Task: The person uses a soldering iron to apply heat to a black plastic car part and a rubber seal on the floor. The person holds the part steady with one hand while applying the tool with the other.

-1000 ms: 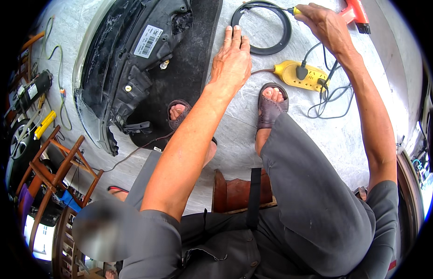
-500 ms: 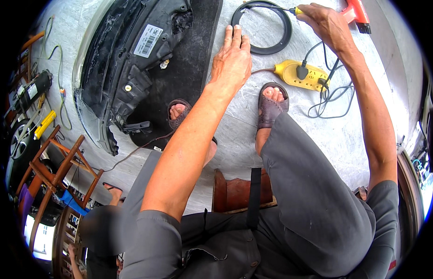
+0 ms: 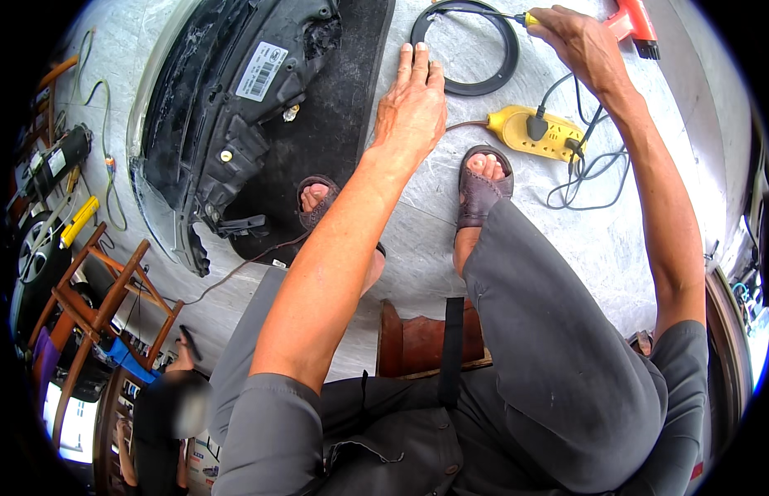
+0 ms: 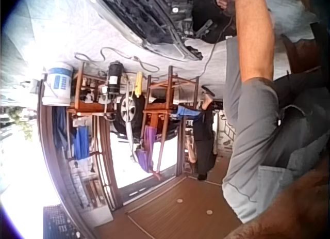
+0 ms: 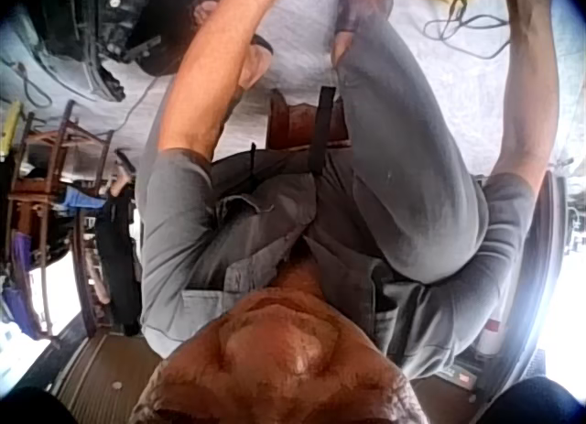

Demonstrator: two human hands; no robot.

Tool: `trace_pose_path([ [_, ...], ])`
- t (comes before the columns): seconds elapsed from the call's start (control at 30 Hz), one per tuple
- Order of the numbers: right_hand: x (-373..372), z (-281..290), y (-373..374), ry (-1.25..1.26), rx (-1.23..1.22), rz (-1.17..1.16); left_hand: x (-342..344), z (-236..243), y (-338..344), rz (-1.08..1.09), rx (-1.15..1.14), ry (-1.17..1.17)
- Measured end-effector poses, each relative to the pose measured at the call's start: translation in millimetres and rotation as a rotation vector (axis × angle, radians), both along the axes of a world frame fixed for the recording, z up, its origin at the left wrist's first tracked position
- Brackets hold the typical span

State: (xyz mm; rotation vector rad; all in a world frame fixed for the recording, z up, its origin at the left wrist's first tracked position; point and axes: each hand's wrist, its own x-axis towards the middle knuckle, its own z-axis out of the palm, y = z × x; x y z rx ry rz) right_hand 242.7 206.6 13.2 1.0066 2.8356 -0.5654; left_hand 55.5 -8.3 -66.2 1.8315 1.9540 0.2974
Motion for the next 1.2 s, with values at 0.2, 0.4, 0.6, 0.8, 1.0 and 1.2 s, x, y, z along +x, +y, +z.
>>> trace_pose_path([
  [0.2,15.7,-23.9,2.6,0.018,0.064,0.002,0.1,0.3,0.5,-0.006,0.011,-0.005],
  [0.4,23.9,-42.7,3.4,0.004,0.105,-0.001,-1.2,0.3,-0.7,-0.002,0.011,0.002],
  [0.6,26.9,-45.9,5.8,-0.012,0.082,-0.002,-0.1,-0.2,-0.2,-0.002,0.008,0.005],
  [0.8,30.7,-50.7,5.4,-0.007,0.063,-0.031,0.5,-0.3,0.1,0.001,-0.001,0.009],
  [1.0,27.3,-47.7,0.5,-0.042,0.052,-0.066,0.7,0.7,0.2,0.001,0.0,0.011],
  [1.2,25.6,-49.0,-4.2,-0.066,0.015,-0.106,0.3,-0.1,0.5,0.0,0.006,0.004],
])
